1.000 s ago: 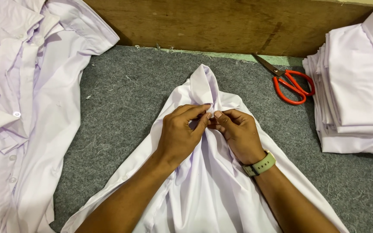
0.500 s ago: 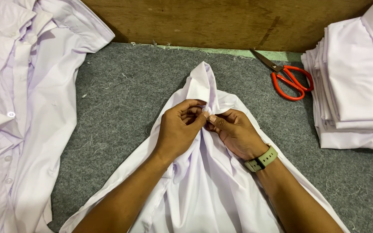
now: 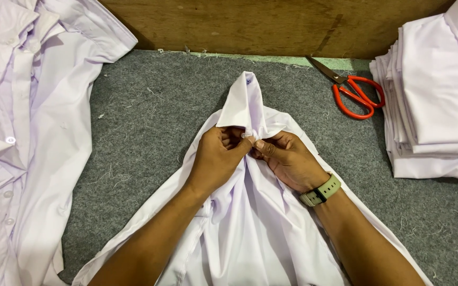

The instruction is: Trimming loose threads and folding a white collared shirt

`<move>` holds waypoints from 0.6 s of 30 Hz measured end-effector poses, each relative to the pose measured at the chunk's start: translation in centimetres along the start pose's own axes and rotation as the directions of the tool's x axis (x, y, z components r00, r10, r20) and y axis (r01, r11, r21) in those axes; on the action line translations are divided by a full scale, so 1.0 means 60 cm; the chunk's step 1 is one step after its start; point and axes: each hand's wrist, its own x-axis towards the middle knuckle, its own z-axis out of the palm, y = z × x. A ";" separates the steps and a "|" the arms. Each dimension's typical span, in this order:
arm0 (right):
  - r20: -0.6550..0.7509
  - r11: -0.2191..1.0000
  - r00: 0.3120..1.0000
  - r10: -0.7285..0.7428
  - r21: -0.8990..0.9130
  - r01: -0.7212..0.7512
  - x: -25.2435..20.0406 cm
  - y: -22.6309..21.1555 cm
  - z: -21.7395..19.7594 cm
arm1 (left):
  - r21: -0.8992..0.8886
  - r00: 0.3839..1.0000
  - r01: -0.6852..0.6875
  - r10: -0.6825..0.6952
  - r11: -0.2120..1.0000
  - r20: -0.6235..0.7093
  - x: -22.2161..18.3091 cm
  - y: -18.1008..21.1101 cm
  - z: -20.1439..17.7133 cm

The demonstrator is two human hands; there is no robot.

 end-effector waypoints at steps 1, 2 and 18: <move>0.000 1.000 1.000 0.001 -0.002 -0.001 -0.001 -0.002 0.003 | -0.002 1.000 0.001 -0.001 1.000 -0.001 0.000 0.000 -0.004; 0.002 1.000 1.000 0.000 -0.008 0.000 -0.003 -0.004 0.006 | -0.026 1.000 0.008 -0.008 1.000 0.023 -0.001 0.001 -0.007; -0.024 1.000 0.999 -0.024 -0.015 0.024 -0.004 0.000 0.008 | -0.061 0.998 0.057 -0.056 0.996 0.022 0.005 -0.013 -0.011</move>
